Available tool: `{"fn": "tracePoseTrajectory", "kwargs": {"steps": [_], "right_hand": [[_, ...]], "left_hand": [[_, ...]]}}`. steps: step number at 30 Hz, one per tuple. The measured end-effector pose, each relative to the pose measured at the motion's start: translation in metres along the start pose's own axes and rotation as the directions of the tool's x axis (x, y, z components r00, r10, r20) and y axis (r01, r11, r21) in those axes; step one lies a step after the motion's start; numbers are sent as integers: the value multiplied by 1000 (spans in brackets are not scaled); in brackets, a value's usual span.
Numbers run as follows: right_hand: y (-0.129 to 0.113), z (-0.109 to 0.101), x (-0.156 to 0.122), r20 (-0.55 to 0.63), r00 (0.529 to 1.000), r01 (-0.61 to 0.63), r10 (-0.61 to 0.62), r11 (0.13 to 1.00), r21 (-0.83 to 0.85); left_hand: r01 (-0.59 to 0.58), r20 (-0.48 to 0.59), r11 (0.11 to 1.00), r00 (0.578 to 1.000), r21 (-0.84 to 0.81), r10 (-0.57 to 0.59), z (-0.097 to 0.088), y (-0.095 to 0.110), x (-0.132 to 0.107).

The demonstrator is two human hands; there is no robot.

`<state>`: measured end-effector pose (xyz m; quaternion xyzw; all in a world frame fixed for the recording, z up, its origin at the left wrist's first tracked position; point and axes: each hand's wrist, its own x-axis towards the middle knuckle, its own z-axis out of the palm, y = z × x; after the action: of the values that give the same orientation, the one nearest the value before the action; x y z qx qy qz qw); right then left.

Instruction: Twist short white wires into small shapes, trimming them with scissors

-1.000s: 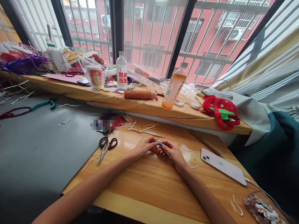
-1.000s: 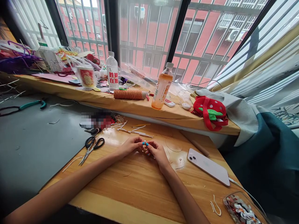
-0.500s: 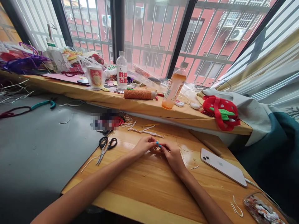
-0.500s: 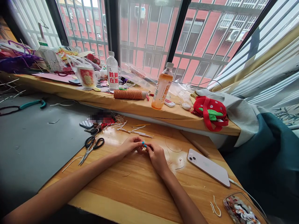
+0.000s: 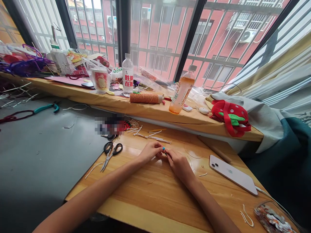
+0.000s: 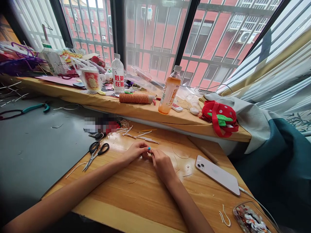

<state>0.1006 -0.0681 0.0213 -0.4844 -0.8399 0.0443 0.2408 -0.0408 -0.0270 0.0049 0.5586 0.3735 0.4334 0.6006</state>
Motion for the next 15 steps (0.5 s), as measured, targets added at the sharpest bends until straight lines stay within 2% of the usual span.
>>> {"fn": "tracePoseTrajectory", "kwargs": {"steps": [4, 8, 12, 15], "right_hand": [[1, -3, -1, 0, 1000, -2, 2, 1000, 7], [3, -4, 0, -43, 997, -60, 68, 983, 173], [4, -9, 3, 3, 974, -211, 226, 902, 376], [6, -10, 6, 57, 935, -331, 350, 801, 498]], "left_hand": [[-3, 4, 1000, 1000, 9, 3, 0, 0, 0], [0, 14, 1000, 1000, 2, 0, 0, -1, 1], [27, 13, 999, 1000, 21, -27, 0, -3, 2], [43, 22, 997, 999, 61, -45, -1, -3, 2]]}}
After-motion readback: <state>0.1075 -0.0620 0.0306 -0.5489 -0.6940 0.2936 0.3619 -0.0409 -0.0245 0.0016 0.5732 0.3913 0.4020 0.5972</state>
